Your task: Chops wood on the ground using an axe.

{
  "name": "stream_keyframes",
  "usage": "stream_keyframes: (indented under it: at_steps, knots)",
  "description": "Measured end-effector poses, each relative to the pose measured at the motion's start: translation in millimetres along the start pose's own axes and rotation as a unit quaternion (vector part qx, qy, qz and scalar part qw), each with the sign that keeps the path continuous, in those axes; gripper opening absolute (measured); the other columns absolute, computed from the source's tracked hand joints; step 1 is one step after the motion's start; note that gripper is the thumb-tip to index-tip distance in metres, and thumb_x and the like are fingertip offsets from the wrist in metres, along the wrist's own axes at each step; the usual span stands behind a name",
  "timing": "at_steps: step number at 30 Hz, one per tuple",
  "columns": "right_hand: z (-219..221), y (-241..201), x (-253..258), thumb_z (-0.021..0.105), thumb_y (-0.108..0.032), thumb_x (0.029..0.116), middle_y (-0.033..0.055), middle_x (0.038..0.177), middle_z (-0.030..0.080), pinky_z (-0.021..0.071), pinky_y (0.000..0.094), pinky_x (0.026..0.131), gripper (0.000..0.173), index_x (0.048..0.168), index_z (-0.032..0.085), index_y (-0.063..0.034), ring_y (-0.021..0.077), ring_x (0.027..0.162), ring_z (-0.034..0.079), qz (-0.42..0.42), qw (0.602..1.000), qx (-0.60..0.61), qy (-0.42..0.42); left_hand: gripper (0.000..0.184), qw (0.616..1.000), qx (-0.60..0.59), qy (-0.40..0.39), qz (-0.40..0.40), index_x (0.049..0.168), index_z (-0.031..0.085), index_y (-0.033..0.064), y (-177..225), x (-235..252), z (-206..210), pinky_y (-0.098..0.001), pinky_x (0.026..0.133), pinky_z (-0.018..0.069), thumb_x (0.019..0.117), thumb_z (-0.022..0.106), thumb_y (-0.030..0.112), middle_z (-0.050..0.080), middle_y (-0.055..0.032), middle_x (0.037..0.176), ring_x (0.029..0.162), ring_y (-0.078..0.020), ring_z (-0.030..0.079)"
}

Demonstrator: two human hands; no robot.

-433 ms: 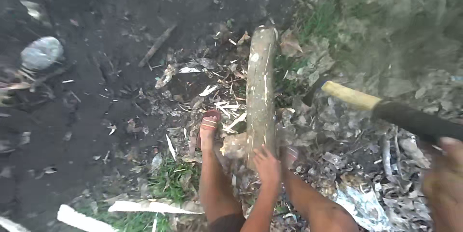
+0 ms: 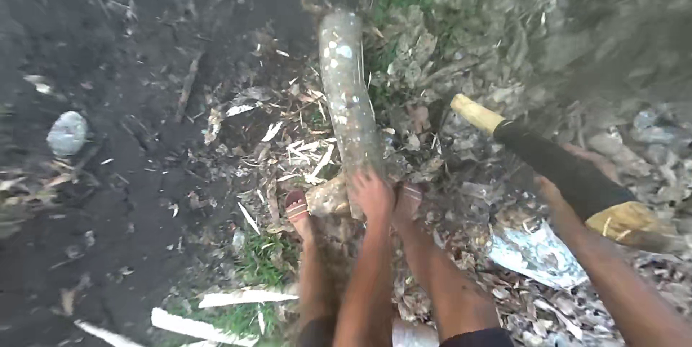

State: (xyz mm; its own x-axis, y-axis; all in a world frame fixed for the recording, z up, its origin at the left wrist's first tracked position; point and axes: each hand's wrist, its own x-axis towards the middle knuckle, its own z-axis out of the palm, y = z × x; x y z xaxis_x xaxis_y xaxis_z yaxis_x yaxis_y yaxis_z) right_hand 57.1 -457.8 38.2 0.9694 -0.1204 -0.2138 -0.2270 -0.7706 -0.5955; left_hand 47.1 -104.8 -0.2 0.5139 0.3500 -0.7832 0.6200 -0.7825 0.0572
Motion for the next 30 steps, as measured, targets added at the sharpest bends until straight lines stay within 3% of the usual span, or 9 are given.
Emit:
stream_keyframes:
  at_steps: [1,4,12,15,17,22,25,28,30]
  knots:
    - [0.2,-10.4,-10.6,0.06,-0.021,0.1011,0.0249,0.126,0.064,0.0546,0.0199,0.092,0.047,0.133,0.054,0.0123,0.0191,0.116,0.066,-0.056,0.997,0.042,0.02,0.075,0.998,-0.019,-0.016,-0.056,0.155,0.042,0.0051,-16.8,9.1,-4.5,-0.0702,0.109,0.0374,0.0955,0.067,0.044,0.033,-0.0281,0.161,0.144,-0.0479,0.039]
    - [-22.4,-103.7,-24.8,0.073,-0.015,0.0883,0.0253,0.141,0.057,0.0493,0.0347,0.11,0.062,0.138,0.049,0.0133,0.0231,0.132,0.058,0.061,0.993,0.096,-0.022,0.095,0.976,-0.113,-0.098,-0.161,0.157,0.027,-0.0055,-76.0,33.6,6.4,-0.0596,0.112,0.0422,0.0943,0.07,0.051,0.04,-0.0341,0.154,0.138,-0.0469,0.047]
    - [15.6,-98.1,-31.7,0.082,-0.025,0.0849,0.0154,0.143,0.058,0.0498,0.0389,0.111,0.06,0.132,0.056,0.0019,0.0215,0.134,0.056,0.021,0.983,0.178,0.041,0.103,0.979,-0.073,-0.121,-0.149,0.164,0.01,0.0022,-86.7,26.7,12.9,-0.0592,0.109,0.0457,0.0953,0.065,0.056,0.04,-0.0279,0.157,0.134,-0.0428,0.054]
    - [21.0,-64.6,-27.5,0.067,-0.042,0.0941,0.0138,0.156,0.047,0.043,0.0255,0.113,0.073,0.149,0.045,0.0013,0.0138,0.141,0.048,-0.034,0.985,0.171,0.005,0.101,0.976,-0.084,-0.134,-0.15,0.164,0.012,0.0042,-93.1,31.5,12.0,-0.0586,0.109,0.0459,0.0954,0.065,0.056,0.04,-0.0261,0.158,0.134,-0.0413,0.055]
    - [-1.0,-89.2,-16.4,0.073,-0.035,0.0873,0.0145,0.156,0.046,0.0433,0.0274,0.113,0.08,0.15,0.042,0.003,0.0134,0.139,0.049,0.052,0.982,0.177,-0.032,0.094,0.974,-0.11,-0.15,-0.126,0.165,0.012,0.0056,-104.3,30.1,9.1,-0.0595,0.111,0.0438,0.0986,0.062,0.051,0.042,-0.0251,0.157,0.136,-0.0407,0.053]
    - [-8.0,-26.7,-44.4,0.053,-0.059,0.0966,0.0158,0.127,0.062,0.0503,0.024,0.098,0.081,0.139,0.047,0.0099,0.008,0.112,0.061,0.189,0.96,0.142,-0.149,0.075,0.973,-0.125,-0.165,-0.105,0.163,0.025,0.0087,-128.1,3.4,7.7,-0.0599,0.111,0.0437,0.1036,0.057,0.043,0.052,-0.0232,0.15,0.135,-0.0391,0.055]
    - [-10.2,-48.8,-53.1,0.047,-0.031,0.1091,0.0156,0.12,0.062,0.0527,0.0265,0.095,0.054,0.143,0.04,0.0105,0.0104,0.103,0.063,0.308,0.924,0.132,-0.185,0.072,0.981,-0.088,-0.136,-0.107,0.16,0.033,0.0088,-116.2,-28.2,9.5,-0.0599,0.112,0.0425,0.102,0.057,0.044,0.04,-0.0217,0.16,0.141,-0.0395,0.048]
    - [12.8,-67.5,-71.3,0.044,-0.01,0.1075,0.0125,0.102,0.059,0.0561,0.0257,0.079,0.045,0.146,0.029,0.0082,0.0089,0.08,0.063,0.237,0.909,0.329,-0.091,0.065,0.965,-0.23,-0.113,-0.062,0.15,0.046,-0.0015,-75.4,-64.2,-1.5,-0.0525,0.115,0.0412,0.1005,0.064,0.037,0.033,-0.0266,0.162,0.145,-0.039,0.042]
    - [40.3,-60.1,-86.6,0.056,-0.007,0.0994,0.0123,0.111,0.063,0.0584,0.0223,0.078,0.059,0.144,0.026,0.0164,0.0055,0.088,0.067,0.012,0.887,0.457,-0.063,0.053,0.906,-0.387,-0.17,-0.027,0.146,0.051,-0.0024,-40.5,-85.2,-11.7,-0.048,0.112,0.0459,0.1053,0.058,0.032,0.05,-0.0246,0.149,0.136,-0.0323,0.053]
